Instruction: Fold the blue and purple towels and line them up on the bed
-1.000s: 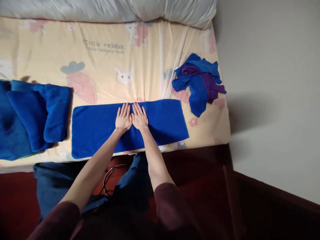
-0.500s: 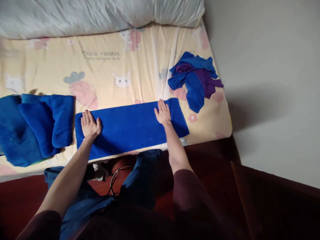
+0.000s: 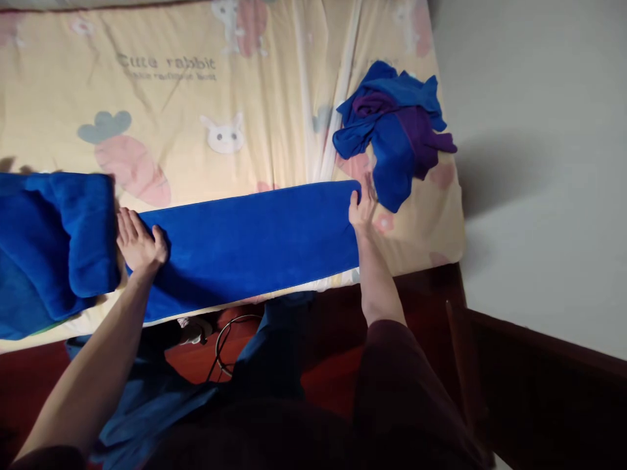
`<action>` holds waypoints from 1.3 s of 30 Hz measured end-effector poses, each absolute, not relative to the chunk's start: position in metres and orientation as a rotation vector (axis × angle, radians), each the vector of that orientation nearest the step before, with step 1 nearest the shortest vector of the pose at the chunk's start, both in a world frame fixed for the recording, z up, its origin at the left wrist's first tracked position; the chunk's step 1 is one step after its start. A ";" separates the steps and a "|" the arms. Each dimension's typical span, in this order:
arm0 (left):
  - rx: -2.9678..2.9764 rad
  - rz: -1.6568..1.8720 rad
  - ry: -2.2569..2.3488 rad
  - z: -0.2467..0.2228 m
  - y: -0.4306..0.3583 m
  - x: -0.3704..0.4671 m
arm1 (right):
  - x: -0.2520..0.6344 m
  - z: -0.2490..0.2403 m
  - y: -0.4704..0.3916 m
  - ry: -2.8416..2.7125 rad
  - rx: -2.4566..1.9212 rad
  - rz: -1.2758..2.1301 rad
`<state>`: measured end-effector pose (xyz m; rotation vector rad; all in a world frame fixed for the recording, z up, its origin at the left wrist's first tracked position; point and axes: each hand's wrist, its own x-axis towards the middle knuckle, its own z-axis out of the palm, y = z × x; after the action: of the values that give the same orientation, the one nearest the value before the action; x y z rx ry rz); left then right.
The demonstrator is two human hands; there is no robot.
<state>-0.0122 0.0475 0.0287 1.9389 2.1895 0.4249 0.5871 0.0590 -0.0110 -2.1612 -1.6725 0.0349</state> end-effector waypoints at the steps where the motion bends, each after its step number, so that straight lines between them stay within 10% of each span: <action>1: 1.940 0.428 2.188 0.029 0.048 -0.012 | 0.589 -0.012 0.058 -1.606 -2.195 0.023; 25: 1.914 0.715 2.040 0.022 0.043 -0.026 | 0.543 0.011 -0.011 -1.200 -2.584 -0.229; 39: 2.608 0.361 1.632 0.018 -0.185 -0.109 | 0.532 0.078 -0.119 -0.969 -2.481 0.341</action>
<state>-0.1086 -0.1853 0.0181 2.6078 1.6320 0.3608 0.5317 -0.1189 0.0783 -2.4810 -0.9688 0.3412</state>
